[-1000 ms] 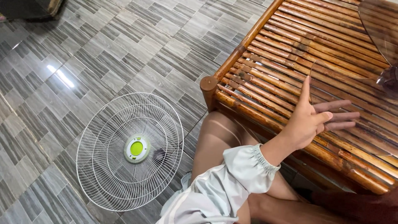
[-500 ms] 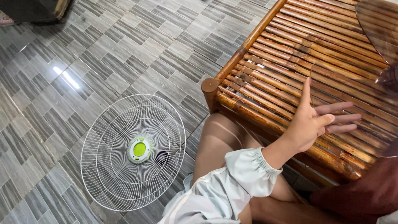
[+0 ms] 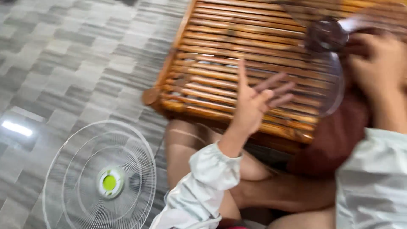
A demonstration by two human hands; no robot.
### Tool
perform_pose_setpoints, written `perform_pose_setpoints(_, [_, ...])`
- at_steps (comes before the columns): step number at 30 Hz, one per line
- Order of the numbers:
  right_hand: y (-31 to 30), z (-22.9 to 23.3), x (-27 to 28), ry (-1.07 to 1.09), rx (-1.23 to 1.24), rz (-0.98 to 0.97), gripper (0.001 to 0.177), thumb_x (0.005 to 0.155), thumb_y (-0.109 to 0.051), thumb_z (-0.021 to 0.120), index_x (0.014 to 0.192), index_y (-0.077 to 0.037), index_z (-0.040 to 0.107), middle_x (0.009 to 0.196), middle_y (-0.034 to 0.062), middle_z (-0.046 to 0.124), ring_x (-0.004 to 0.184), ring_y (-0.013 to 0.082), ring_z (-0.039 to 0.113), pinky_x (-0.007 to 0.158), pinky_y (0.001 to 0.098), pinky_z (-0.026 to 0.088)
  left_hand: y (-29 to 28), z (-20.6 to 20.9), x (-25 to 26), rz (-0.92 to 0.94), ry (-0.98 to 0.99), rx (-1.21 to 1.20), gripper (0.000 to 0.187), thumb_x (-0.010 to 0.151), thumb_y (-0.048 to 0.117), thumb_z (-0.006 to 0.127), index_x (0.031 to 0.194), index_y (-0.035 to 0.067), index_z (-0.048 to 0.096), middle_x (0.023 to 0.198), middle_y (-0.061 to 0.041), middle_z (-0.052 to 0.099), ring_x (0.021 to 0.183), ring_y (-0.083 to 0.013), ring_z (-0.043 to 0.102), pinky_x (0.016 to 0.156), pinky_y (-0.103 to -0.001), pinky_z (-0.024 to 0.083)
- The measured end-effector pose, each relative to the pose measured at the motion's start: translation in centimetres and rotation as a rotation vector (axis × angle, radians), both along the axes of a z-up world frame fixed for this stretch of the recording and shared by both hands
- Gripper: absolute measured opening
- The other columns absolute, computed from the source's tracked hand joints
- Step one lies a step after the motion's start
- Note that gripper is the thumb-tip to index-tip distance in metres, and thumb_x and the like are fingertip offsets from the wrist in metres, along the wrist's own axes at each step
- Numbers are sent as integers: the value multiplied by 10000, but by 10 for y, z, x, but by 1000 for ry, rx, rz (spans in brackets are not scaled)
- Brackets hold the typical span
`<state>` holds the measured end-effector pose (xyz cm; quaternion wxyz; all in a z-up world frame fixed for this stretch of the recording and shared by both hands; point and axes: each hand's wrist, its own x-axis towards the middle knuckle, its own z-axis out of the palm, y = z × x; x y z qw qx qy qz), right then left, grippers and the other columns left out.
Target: Cleaning a plastic fan blade assembly with a cloth
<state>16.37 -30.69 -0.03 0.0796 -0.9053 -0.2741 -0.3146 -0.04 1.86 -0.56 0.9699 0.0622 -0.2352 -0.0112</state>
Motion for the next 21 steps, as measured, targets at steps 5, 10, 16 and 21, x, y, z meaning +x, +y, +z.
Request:
perform_pose_setpoints(5, [47, 33, -31, 74, 124, -37, 403, 940, -38, 733, 1339, -10, 775, 1289, 204, 703, 1014, 423, 652, 821, 454, 514, 2, 10, -2, 32, 63, 130, 1131, 1002, -209, 467, 1641, 466, -177, 1436, -315, 501, 1240, -437, 602, 1021, -477, 593])
perform_pose_setpoints(10, [-35, 1, 9, -72, 18, -378, 294, 977, -183, 786, 1260, -208, 864, 1041, 184, 679, 803, 372, 667, 647, 460, 548, 4, 23, -6, 64, 149, 192, 1129, 967, -179, 476, 1618, 453, -195, 1409, -347, 495, 1216, -465, 593, 949, -452, 621])
perform_pose_setpoints(16, [-56, -15, 8, -204, -235, -649, 265, 946, -226, 755, 1199, -153, 781, 1137, 204, 588, 833, 386, 612, 590, 467, 567, 3, 30, -10, 124, 173, 274, 1113, 921, -200, 456, 1642, 370, -172, 1399, -369, 492, 1203, -468, 598, 889, -342, 619])
perform_pose_setpoints(21, [44, 35, -69, -149, -345, -427, 369, 888, -287, 727, 1246, -200, 700, 1137, 152, 595, 860, 319, 614, 559, 385, 569, 4, 26, -11, 107, 177, 248, 1118, 932, -197, 442, 1626, 409, -191, 1408, -368, 479, 1170, -454, 623, 946, -418, 619])
